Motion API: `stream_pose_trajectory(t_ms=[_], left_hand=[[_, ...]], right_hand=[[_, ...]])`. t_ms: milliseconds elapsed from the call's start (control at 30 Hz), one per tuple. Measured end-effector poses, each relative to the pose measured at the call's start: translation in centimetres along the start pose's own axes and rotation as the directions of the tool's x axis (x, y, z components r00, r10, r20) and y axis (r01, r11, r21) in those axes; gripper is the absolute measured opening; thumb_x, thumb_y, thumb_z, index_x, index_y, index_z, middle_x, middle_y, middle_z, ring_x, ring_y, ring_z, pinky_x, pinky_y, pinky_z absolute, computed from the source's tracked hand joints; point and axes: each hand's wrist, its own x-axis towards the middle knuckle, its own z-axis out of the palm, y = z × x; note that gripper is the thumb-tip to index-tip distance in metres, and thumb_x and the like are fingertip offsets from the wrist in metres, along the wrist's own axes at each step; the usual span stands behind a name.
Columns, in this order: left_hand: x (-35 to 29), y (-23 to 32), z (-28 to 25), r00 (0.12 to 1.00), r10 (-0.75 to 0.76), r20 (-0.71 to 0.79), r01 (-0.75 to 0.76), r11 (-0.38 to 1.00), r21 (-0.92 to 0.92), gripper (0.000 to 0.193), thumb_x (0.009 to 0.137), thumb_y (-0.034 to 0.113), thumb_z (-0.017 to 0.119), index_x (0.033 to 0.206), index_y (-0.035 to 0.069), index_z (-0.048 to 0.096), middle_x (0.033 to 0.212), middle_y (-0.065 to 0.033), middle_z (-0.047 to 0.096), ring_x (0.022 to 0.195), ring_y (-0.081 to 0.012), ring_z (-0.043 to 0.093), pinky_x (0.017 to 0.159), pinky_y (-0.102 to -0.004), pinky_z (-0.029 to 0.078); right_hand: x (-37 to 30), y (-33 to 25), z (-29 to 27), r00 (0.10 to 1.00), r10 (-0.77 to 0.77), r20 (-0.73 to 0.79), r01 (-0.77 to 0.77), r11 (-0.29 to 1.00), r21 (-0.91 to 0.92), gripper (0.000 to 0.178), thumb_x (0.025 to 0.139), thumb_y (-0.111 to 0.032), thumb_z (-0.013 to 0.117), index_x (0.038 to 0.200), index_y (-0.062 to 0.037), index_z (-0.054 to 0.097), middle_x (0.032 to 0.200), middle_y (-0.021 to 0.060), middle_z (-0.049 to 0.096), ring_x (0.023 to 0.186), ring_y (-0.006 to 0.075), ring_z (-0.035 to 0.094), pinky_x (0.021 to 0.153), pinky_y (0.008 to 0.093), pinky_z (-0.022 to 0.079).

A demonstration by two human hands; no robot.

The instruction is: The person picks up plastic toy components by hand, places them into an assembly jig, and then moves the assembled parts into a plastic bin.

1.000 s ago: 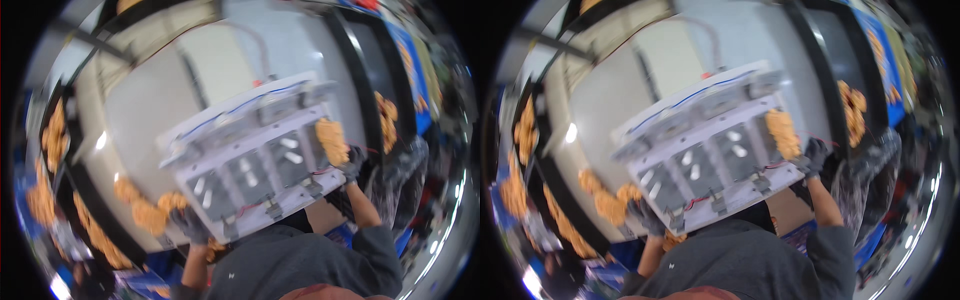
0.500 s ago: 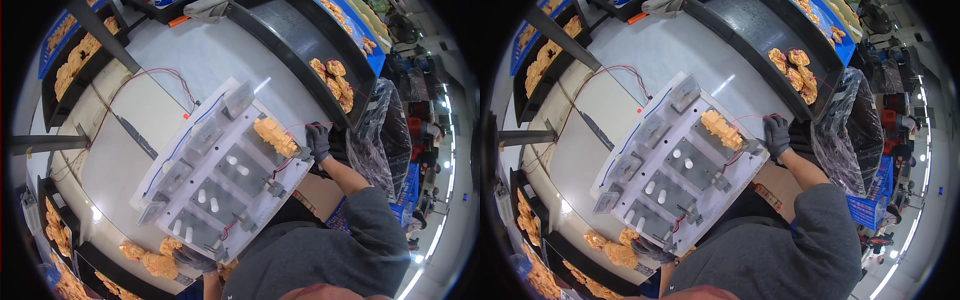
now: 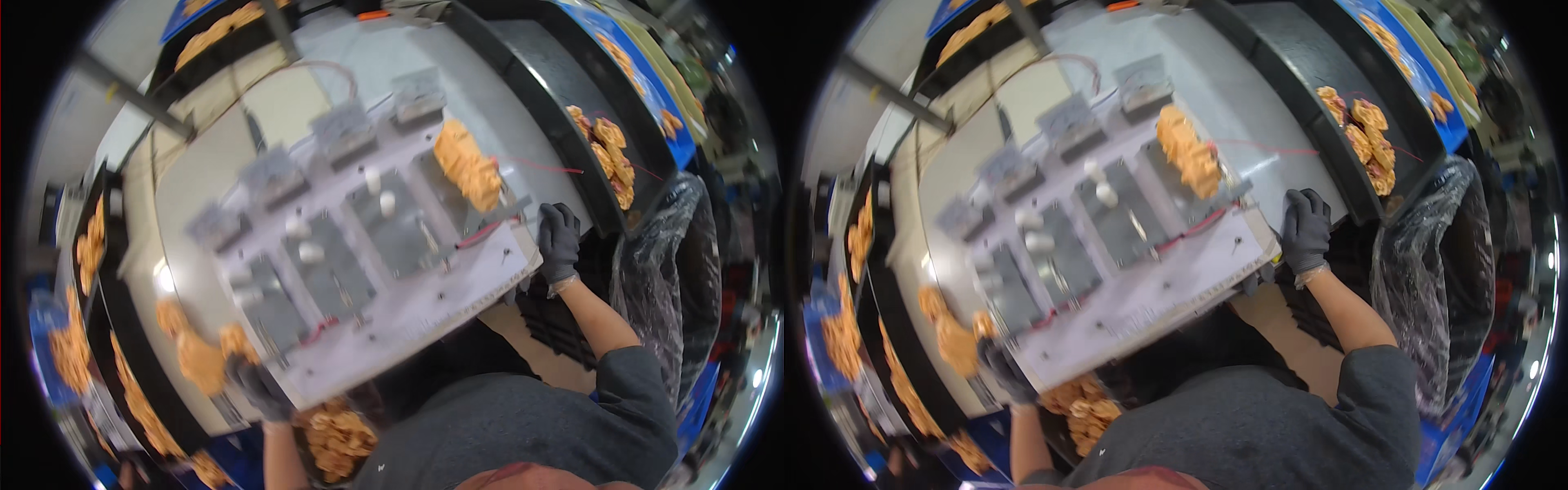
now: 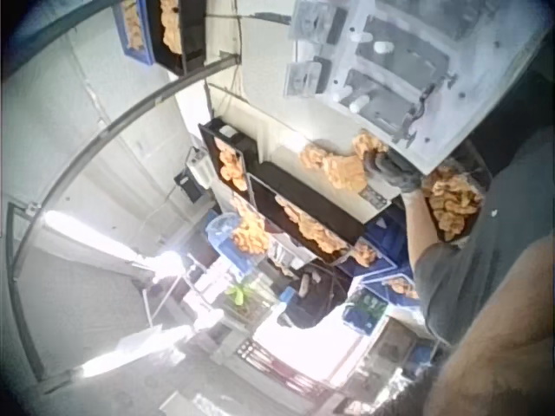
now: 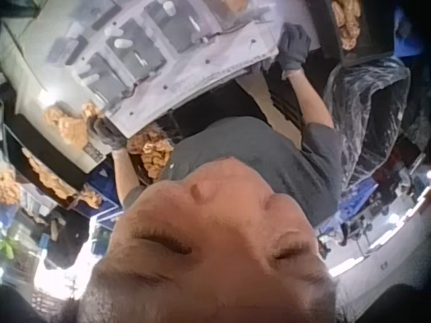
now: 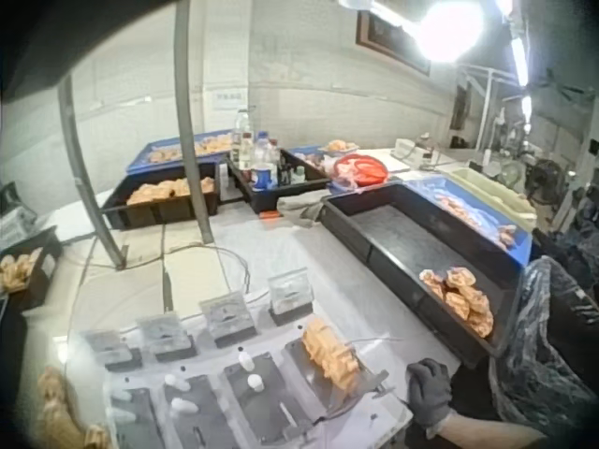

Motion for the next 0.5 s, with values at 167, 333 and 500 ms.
stream_pose_trajectory(t_ms=[167,333,500], left_hand=[[-0.5,0.1,0.6,0.987,-0.014,-0.158,0.025,0.997,0.068,0.014,0.082,0.003,0.058,0.091,0.001,0.047,0.099,-0.0109,0.046,0.092,-0.0252,0.047,0.084,-0.031,0.037],[-0.5,-1.0,1.4,0.766,-0.393,-0.509,0.561,0.794,0.232,0.05,0.075,0.039,0.06,0.103,-0.003,0.055,0.1,-0.0255,0.057,0.094,-0.0397,0.055,0.084,-0.0448,0.042],[-0.9,0.7,2.7,0.828,-0.282,-0.485,0.385,0.914,0.126,0.063,0.071,0.033,0.067,0.121,0.0,0.048,0.11,-0.0218,0.057,0.098,-0.035,0.057,0.086,-0.0395,0.044]], right_hand=[[-0.8,1.1,1.0,0.999,0.016,-0.052,-0.016,1.0,-0.001,0.027,0.081,-0.012,0.05,0.107,-0.0064,0.058,0.106,0.0167,0.056,0.096,0.0368,0.05,0.086,0.0431,0.041],[-1.5,0.4,0.8,0.979,0.085,-0.187,-0.017,0.941,0.338,0.037,0.078,-0.006,0.056,0.115,-0.0027,0.053,0.105,0.0133,0.057,0.097,0.0275,0.051,0.086,0.0376,0.041],[-3.8,-11.4,-5.4,0.96,-0.167,-0.225,0.279,0.518,0.808,0.037,0.081,0.003,0.054,0.117,-0.0016,0.05,0.095,0.0084,0.056,0.082,0.016,0.055,0.072,0.0273,0.046]])
